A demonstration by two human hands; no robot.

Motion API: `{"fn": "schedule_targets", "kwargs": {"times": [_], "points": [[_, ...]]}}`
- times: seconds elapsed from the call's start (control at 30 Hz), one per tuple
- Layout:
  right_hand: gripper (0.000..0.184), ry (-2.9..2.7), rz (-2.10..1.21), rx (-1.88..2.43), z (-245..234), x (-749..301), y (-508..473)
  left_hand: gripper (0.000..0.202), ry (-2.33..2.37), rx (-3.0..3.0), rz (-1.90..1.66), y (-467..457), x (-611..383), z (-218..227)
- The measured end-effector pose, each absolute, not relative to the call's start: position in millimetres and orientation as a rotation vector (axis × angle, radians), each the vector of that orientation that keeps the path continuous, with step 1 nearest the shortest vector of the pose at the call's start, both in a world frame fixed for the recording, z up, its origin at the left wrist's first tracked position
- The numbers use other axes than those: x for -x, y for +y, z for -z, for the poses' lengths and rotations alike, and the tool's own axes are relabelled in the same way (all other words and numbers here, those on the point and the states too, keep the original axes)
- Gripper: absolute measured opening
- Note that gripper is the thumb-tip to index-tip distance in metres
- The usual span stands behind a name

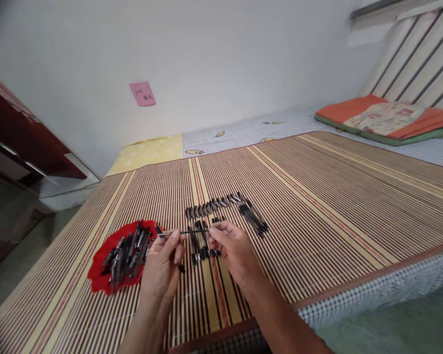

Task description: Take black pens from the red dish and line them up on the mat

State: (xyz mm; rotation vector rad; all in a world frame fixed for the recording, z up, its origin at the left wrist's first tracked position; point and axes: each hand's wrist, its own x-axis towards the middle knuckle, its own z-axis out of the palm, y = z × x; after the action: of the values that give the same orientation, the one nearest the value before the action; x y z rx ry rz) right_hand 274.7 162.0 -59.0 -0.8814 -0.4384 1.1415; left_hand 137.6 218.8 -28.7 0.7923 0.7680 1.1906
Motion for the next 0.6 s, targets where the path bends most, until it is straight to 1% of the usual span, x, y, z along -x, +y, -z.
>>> {"fn": "schedule_targets", "kwargs": {"times": [0.13, 0.3, 0.43, 0.6], "points": [[0.024, -0.469, -1.117, 0.89, 54.7, -269.9, 161.1, 0.03, 0.745, -0.731, -1.141, 220.2, -137.8, 30.6], [0.019, -0.686, -0.815, 1.158, 45.3, -264.7, 157.2, 0.034, 0.751, -0.708, -1.141, 219.9, -135.3, 31.0], [0.019, -0.708, -0.932, 1.122, 44.4, -266.7, 155.4, 0.032, 0.757, -0.732, -1.124, 218.8, -134.4, 28.5], [0.021, -0.552, -1.054, 0.997, 47.1, -266.7, 157.8, 0.026, 0.723, -0.772, -1.103, 217.6, -135.8, 27.5]]}}
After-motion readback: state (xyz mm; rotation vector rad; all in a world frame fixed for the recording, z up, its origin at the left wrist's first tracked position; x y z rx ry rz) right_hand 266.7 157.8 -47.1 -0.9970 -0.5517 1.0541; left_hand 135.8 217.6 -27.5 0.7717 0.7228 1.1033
